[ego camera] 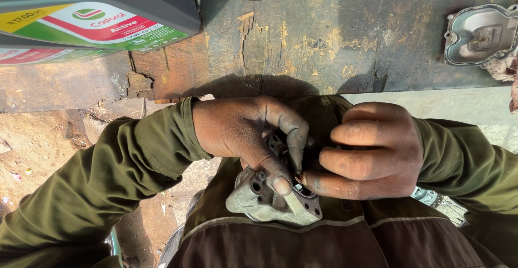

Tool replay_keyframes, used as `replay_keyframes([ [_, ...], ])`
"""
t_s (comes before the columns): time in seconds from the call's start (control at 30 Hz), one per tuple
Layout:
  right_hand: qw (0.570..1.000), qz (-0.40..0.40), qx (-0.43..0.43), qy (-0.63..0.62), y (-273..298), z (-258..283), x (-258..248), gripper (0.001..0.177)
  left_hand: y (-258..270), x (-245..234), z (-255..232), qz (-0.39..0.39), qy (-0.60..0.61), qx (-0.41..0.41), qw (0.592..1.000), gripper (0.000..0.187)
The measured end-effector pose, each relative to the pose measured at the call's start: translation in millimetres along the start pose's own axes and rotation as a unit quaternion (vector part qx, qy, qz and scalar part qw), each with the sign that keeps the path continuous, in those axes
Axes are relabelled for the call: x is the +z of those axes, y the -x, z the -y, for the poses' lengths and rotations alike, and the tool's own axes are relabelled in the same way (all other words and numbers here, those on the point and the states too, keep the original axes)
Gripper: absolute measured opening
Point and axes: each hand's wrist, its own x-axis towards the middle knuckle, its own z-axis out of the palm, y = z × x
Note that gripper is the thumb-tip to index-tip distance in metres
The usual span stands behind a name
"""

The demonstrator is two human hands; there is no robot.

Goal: The recorder is cleaning and reassembling components of a motorcycle engine or starter motor on a workbench.

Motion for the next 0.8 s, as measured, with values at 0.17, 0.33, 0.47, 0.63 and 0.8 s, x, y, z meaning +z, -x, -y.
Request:
replay_keyframes([
  [0.17, 0.999, 0.013, -0.005, 0.037, -0.4, 0.9, -2.5, 0.018, 0.3, -0.5, 2.5, -0.006, -0.004, -0.002, 1.000, 0.030],
  [0.33, 0.999, 0.031, -0.005, 0.035, -2.5, -0.5, -5.9, 0.019, 1.2, -2.2, 9.1, -0.012, 0.000, 0.002, 1.000, 0.032],
  [0.47, 0.999, 0.045, 0.011, 0.016, 0.2, -2.7, -8.0, 0.019, 2.5, -3.5, 13.5, 0.002, -0.004, 0.046, 0.999, 0.032],
  [0.63, 0.996, 0.056, 0.051, -0.051, -1.8, -0.7, -8.9, 0.020, 4.1, -0.7, 8.0, -0.005, -0.008, 0.018, 1.000, 0.034],
  [0.8, 0.977, -0.013, 0.144, -0.159, 2.0, 7.4, 2.6, 0.024, 3.4, -5.0, 17.5, 0.018, -0.004, 0.064, 0.998, 0.032],
])
